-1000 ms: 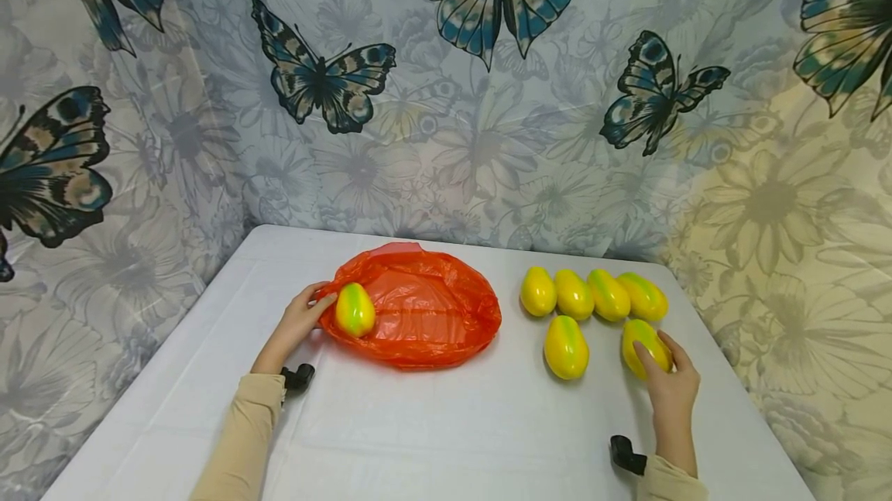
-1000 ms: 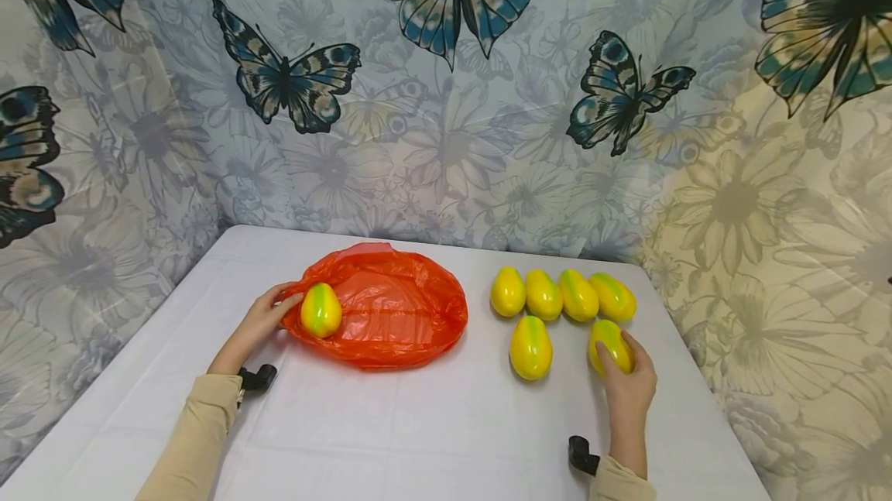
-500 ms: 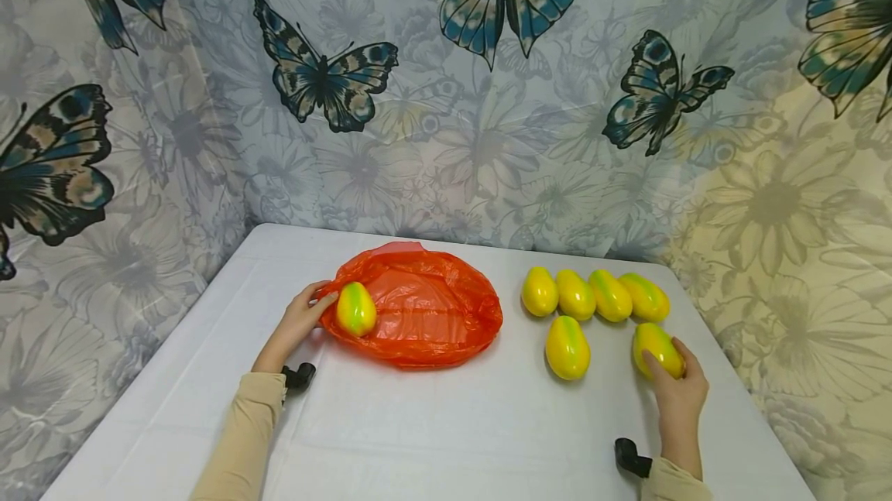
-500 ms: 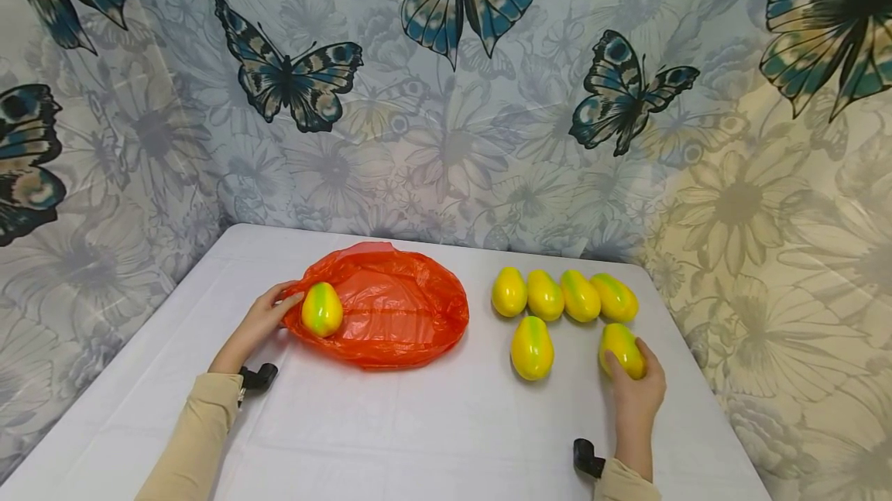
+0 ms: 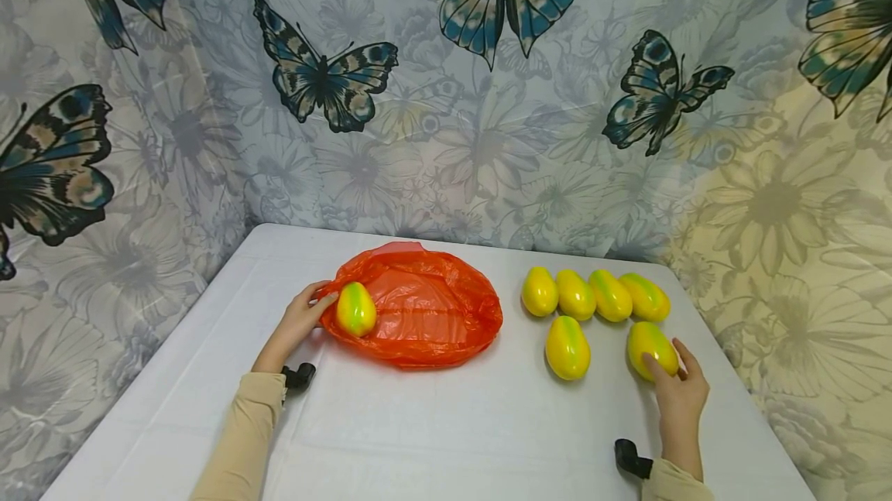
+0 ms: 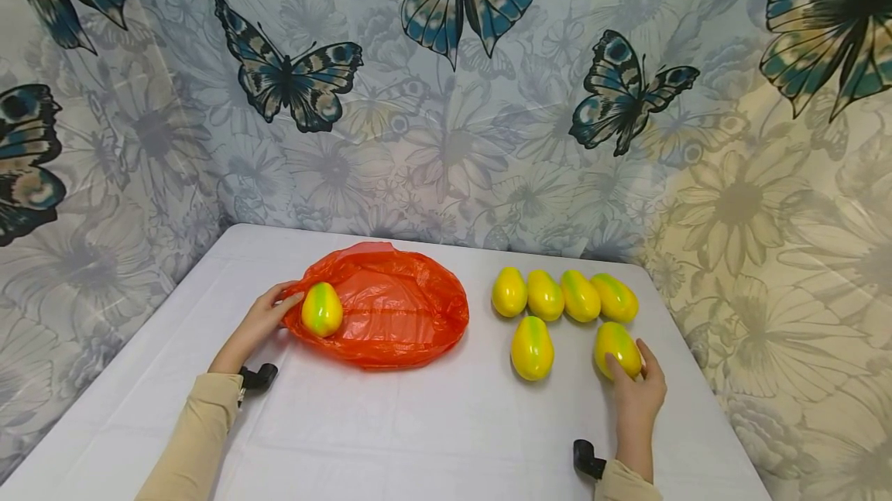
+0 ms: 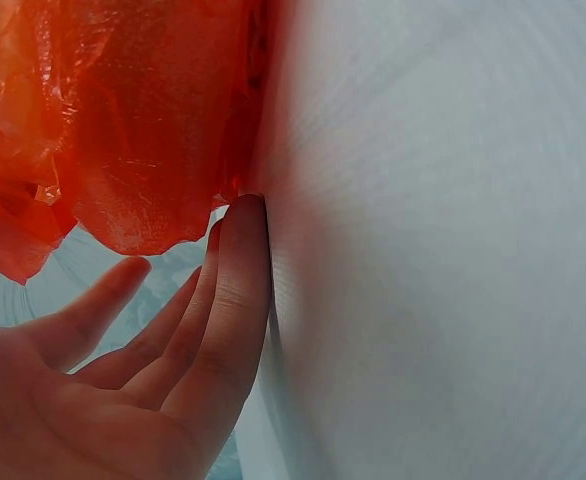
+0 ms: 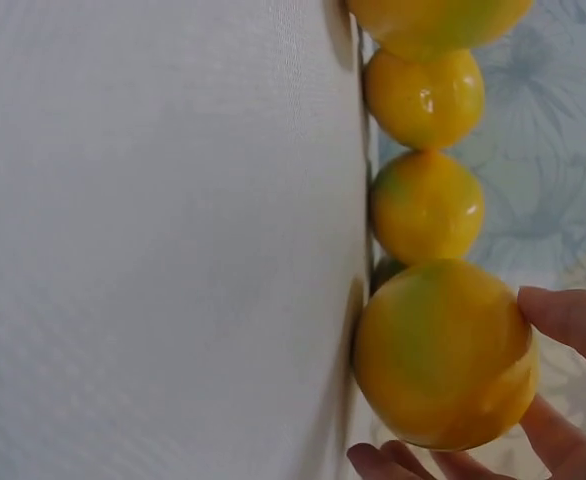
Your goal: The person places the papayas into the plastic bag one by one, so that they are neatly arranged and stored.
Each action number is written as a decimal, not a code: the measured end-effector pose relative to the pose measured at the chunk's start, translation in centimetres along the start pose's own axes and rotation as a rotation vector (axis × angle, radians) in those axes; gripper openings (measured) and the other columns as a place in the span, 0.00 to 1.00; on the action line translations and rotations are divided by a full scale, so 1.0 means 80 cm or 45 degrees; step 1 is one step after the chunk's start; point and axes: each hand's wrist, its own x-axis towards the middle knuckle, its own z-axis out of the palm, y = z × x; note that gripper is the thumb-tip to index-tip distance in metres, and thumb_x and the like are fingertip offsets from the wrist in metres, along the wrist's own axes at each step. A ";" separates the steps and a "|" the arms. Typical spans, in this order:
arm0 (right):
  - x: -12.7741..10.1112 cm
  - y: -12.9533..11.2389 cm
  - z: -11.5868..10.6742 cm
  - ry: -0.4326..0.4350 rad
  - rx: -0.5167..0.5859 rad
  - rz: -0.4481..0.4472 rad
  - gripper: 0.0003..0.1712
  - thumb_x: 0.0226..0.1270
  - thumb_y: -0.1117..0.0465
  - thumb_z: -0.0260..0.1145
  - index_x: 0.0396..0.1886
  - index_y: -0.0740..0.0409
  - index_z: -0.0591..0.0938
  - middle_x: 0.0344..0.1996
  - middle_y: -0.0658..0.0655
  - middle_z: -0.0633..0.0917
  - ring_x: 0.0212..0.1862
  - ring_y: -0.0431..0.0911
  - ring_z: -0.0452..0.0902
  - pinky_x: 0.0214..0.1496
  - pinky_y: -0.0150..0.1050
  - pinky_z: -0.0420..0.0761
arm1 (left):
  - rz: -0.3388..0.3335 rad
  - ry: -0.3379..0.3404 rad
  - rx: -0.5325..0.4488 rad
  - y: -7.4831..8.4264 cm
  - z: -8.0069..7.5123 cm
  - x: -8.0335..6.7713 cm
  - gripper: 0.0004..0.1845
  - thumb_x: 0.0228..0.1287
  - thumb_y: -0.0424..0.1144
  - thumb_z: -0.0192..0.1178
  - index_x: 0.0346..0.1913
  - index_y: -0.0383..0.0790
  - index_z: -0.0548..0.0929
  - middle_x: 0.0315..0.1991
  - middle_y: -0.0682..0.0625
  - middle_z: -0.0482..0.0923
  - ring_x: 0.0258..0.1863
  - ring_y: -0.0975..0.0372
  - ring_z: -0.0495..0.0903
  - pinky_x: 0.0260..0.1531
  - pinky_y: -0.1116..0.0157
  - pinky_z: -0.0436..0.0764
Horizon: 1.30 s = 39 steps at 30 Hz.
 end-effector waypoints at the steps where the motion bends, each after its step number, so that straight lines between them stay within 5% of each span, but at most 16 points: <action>1: 0.000 0.000 0.000 -0.002 -0.007 -0.006 0.38 0.70 0.49 0.59 0.77 0.47 0.58 0.79 0.56 0.50 0.75 0.59 0.49 0.75 0.54 0.59 | 0.002 0.000 -0.002 0.000 0.000 0.000 0.35 0.73 0.55 0.51 0.73 0.36 0.60 0.68 0.31 0.64 0.57 0.44 0.76 0.39 0.68 0.84; 8: -0.001 0.001 0.005 0.002 -0.019 -0.028 0.36 0.70 0.49 0.59 0.75 0.49 0.61 0.78 0.57 0.54 0.73 0.58 0.52 0.70 0.46 0.65 | -0.002 0.002 -0.002 -0.002 0.000 0.000 0.36 0.73 0.56 0.51 0.73 0.36 0.60 0.68 0.31 0.64 0.55 0.45 0.76 0.39 0.68 0.83; 13: 0.000 0.000 0.006 0.035 -0.025 -0.015 0.36 0.69 0.50 0.61 0.74 0.48 0.64 0.77 0.57 0.58 0.64 0.49 0.60 0.47 0.20 0.67 | -0.007 0.001 0.000 -0.003 0.000 0.000 0.36 0.73 0.56 0.51 0.73 0.36 0.60 0.68 0.32 0.64 0.56 0.45 0.76 0.39 0.68 0.83; 16: 0.000 -0.001 0.007 0.049 -0.007 -0.009 0.36 0.68 0.51 0.63 0.74 0.48 0.65 0.76 0.57 0.59 0.57 0.41 0.61 0.38 0.14 0.64 | -0.001 0.002 -0.007 -0.003 0.000 0.000 0.36 0.73 0.56 0.51 0.73 0.36 0.60 0.68 0.32 0.63 0.56 0.45 0.76 0.38 0.69 0.83; 20: -0.002 -0.003 0.008 0.058 0.027 -0.004 0.35 0.67 0.50 0.64 0.73 0.46 0.67 0.76 0.56 0.58 0.55 0.38 0.60 0.36 0.12 0.64 | 0.007 0.001 -0.016 -0.002 -0.001 0.000 0.36 0.73 0.56 0.51 0.73 0.36 0.60 0.68 0.31 0.64 0.56 0.45 0.76 0.38 0.69 0.82; 29: -0.009 -0.016 0.017 0.078 0.062 -0.089 0.34 0.67 0.51 0.65 0.71 0.48 0.69 0.75 0.55 0.62 0.64 0.51 0.61 0.38 0.11 0.64 | -0.010 -0.002 -0.011 -0.001 -0.001 0.001 0.36 0.73 0.56 0.51 0.73 0.37 0.60 0.69 0.32 0.63 0.56 0.46 0.76 0.39 0.69 0.82; 39: -0.021 -0.036 0.021 0.127 0.096 -0.191 0.32 0.66 0.52 0.66 0.69 0.47 0.72 0.73 0.53 0.66 0.61 0.47 0.63 0.43 0.14 0.67 | 0.011 0.011 -0.022 -0.001 0.001 0.002 0.33 0.74 0.53 0.51 0.72 0.36 0.61 0.68 0.31 0.63 0.59 0.42 0.75 0.38 0.69 0.83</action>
